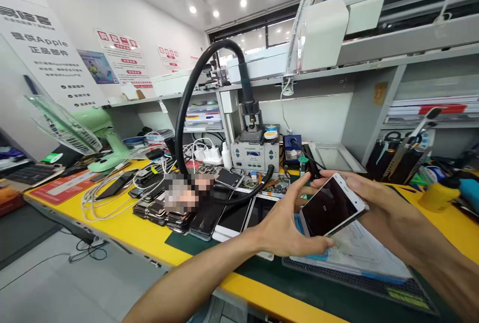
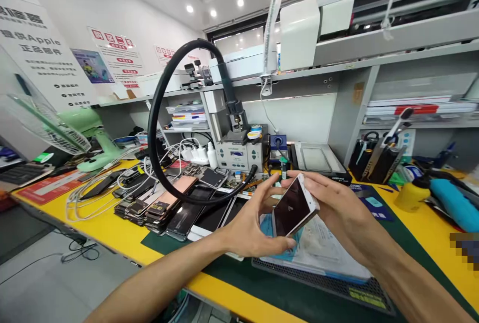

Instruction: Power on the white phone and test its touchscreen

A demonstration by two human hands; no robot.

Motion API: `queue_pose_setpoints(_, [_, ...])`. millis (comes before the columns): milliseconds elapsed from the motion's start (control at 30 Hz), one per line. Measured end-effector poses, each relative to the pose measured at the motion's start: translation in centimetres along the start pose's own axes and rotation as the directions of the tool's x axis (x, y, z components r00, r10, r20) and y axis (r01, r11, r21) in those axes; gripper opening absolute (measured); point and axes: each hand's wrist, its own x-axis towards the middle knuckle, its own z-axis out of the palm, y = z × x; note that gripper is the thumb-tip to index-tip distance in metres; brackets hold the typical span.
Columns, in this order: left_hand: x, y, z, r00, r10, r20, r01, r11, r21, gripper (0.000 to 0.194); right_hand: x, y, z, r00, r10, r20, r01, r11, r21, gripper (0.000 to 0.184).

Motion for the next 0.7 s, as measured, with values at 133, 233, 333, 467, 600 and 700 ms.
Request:
queue_pose_setpoints(133, [0.1,-0.1,-0.3,0.998,-0.063,-0.003,0.063,0.996,-0.061,0.118,-0.2,0.1,-0.2,0.993,-0.028,0.117,0.027,1.0,0.015,0.058])
queue_pose_setpoints(233, [0.1,0.0,-0.2,0.994,-0.106,-0.021,0.105,0.993,-0.059,0.118,-0.2,-0.1,-0.2,0.994,-0.006,0.11,0.002,0.999,0.033,0.058])
queue_pose_setpoints(333, [0.0,0.4,-0.1,0.992,-0.127,-0.021,0.126,0.991,-0.041,0.119,0.0,-0.6,0.0,0.997,0.062,-0.035,-0.06,0.996,0.072,0.054])
queue_pose_setpoints(467, [-0.1,1.0,0.0,0.99,-0.134,0.047,0.134,0.991,-0.004,0.125,0.6,-0.7,0.2,0.943,0.195,-0.27,-0.174,0.979,0.102,0.048])
queue_pose_setpoints(600, [-0.2,0.9,0.3,0.993,-0.101,0.055,0.101,0.995,0.002,0.129,1.2,-0.2,-0.3,0.897,0.301,-0.325,-0.265,0.952,0.151,0.037])
queue_pose_setpoints(700, [-0.2,0.7,0.4,0.993,-0.101,0.057,0.101,0.995,-0.001,0.129,1.2,0.2,-0.5,0.906,0.306,-0.293,-0.279,0.951,0.131,0.034])
